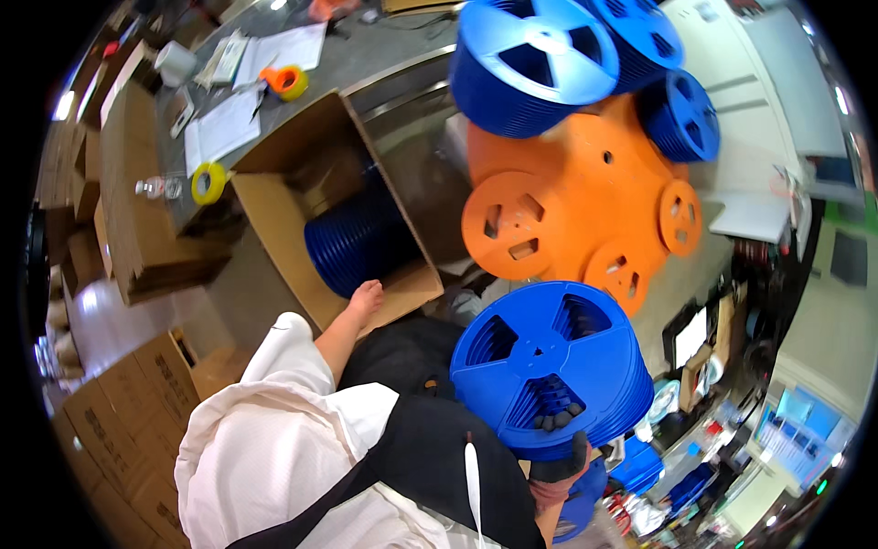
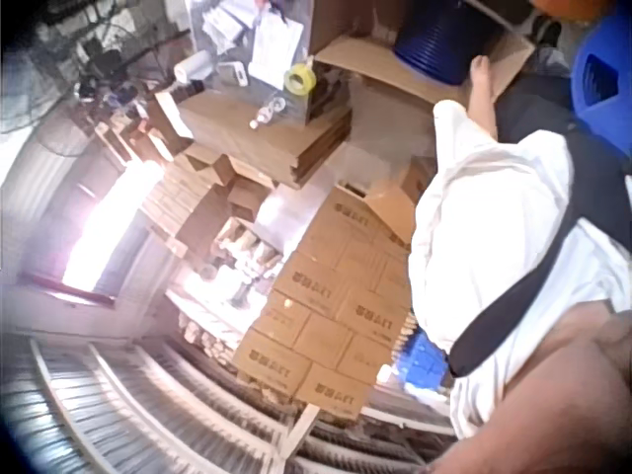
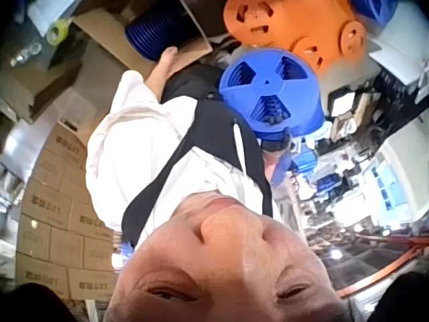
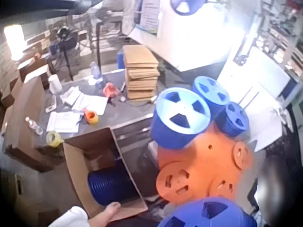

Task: The person picks up blue plastic spools from a stack on a table and places them into a cardboard box. The person handles the spools one by one, arranging them vertically inside the box to fit them tightly.

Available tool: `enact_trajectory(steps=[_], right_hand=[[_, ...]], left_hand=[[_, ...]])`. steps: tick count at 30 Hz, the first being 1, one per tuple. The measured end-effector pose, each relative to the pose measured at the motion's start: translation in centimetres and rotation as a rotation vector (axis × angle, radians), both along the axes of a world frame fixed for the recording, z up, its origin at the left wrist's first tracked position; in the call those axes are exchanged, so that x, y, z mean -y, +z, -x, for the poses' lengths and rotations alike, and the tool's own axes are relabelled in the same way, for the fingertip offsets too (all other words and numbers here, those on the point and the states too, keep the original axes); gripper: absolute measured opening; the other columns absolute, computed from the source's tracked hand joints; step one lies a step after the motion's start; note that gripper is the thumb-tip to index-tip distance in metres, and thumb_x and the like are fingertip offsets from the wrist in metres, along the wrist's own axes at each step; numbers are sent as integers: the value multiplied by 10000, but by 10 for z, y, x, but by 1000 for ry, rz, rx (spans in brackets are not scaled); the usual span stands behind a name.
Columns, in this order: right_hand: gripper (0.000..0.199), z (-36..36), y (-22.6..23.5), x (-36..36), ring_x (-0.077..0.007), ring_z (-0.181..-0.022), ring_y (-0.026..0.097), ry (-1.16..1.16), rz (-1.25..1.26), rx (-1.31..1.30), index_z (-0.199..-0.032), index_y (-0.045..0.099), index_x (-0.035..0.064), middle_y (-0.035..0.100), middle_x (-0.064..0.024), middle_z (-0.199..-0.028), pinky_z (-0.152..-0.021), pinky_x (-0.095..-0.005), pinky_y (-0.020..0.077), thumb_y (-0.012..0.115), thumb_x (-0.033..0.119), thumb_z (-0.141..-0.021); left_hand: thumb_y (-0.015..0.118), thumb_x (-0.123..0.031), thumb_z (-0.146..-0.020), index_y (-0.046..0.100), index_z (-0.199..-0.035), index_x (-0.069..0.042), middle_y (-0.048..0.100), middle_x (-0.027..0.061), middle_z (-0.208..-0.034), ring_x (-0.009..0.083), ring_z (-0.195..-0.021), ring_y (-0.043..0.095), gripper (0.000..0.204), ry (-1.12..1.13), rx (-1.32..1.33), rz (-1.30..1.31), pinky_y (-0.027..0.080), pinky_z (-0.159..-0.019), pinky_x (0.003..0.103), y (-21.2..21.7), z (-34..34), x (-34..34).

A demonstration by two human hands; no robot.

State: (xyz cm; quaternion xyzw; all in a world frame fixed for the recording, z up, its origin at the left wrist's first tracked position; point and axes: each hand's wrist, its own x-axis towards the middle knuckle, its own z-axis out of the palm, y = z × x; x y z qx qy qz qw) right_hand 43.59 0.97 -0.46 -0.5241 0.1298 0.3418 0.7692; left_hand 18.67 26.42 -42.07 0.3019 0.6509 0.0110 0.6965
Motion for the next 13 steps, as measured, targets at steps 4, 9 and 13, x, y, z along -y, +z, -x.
enact_trajectory(steps=[4,9,13], right_hand=[[393,-17,-3,47,-231,-864,545,-197,-28,2,-1195,512,1,591,-83,-939,-886,-407,410,511,244,-886],[294,-55,-14,127,-226,-818,550,-519,-184,-62,-1082,567,29,587,-66,-876,-824,-384,440,495,240,-892],[288,-108,-16,184,-242,-766,568,-675,-188,-91,-1070,570,20,592,-71,-831,-815,-413,460,532,234,-881]], left_hand=[[562,-277,-932,515,-1278,-134,592,-5,-907,81,-678,532,377,-33,133,-81,403,-516,203,35,-38,-35],[559,-352,-908,528,-947,-212,519,-41,-675,94,-496,474,148,-216,114,-138,310,-381,200,27,-88,-25],[531,-229,-921,544,-1066,-167,455,-32,-634,86,-448,405,158,-292,-40,-68,297,-352,236,35,-150,5]])
